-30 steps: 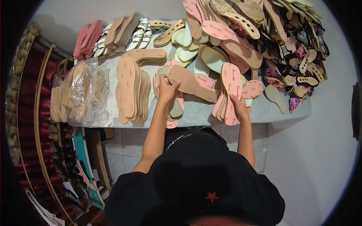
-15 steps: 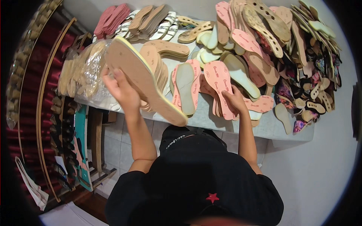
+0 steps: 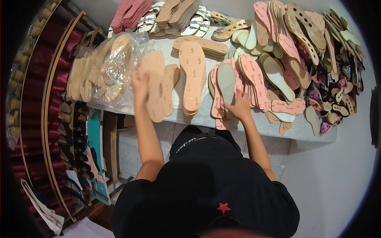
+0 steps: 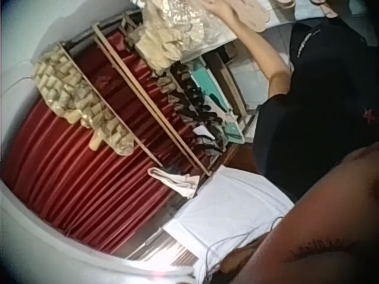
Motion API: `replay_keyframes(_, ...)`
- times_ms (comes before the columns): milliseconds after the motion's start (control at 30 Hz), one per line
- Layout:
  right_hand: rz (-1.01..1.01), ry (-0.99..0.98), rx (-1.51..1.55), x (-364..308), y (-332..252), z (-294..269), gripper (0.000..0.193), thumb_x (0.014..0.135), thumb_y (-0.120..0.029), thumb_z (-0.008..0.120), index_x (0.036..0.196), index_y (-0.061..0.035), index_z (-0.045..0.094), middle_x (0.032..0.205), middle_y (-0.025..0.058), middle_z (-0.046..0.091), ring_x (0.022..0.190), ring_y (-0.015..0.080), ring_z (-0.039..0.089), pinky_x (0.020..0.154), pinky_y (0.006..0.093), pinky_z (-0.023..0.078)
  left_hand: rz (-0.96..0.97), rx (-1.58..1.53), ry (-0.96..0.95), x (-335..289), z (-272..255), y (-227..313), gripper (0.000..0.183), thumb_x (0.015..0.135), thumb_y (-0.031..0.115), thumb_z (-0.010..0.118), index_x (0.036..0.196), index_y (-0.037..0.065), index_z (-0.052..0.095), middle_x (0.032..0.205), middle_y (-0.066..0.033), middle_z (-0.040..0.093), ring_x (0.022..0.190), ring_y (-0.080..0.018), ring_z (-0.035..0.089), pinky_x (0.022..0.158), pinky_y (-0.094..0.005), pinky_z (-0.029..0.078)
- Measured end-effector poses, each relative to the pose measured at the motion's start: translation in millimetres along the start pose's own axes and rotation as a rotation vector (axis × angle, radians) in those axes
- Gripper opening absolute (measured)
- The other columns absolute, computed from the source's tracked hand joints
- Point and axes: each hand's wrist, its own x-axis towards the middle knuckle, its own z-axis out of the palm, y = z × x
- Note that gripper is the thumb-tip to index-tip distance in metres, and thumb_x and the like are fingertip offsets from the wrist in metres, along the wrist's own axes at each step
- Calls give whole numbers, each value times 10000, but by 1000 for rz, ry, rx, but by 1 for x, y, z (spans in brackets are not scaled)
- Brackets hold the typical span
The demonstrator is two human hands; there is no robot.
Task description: Sorting and stacking various types and colors of shoe insoles and sole components on a work table.
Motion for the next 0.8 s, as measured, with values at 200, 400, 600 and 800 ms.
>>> replay_keyframes(200, 118, 123, 52, -18, -23, 29, 850, 587, -242, 760, 1262, 22, 317, 1196, 278, 331, 1041, 443, 413, 866, 450, 399, -99, 210, -182, 15, 21, -79, 454, 829, 16, 501, 1262, 104, 397, 937, -154, 610, 827, -189, 602, 678, -290, 478)
replay_keyframes(400, 77, 344, 232, -27, -13, 34, 629, 687, -177, 665, 1193, 66, 382, 1115, 265, 389, 996, 412, 461, 881, 405, 396, -35, 389, -211, 18, 34, -83, 486, 785, -20, 532, 1246, 68, 409, 971, -161, 622, 877, -254, 610, 770, -339, 465)
replay_keyframes(600, 124, 403, 263, -39, -22, 41, 592, 702, -193, 664, 1170, 63, 407, 1108, 267, 383, 1037, 415, 418, 903, 428, 362, 5, 402, -220, 29, 30, -104, 519, 769, -27, 549, 1269, -2, 411, 1219, -231, 485, 1098, -315, 505, 930, -347, 391)
replay_keyframes(800, 157, 606, 110, -29, 4, 14, 633, 658, -184, 689, 1181, 28, 402, 1185, 255, 348, 1106, 410, 339, 940, 460, 303, 155, 666, -211, 33, 29, -117, 519, 784, 54, 554, 1281, 33, 407, 1200, -213, 471, 1096, -365, 451, 952, -389, 349)
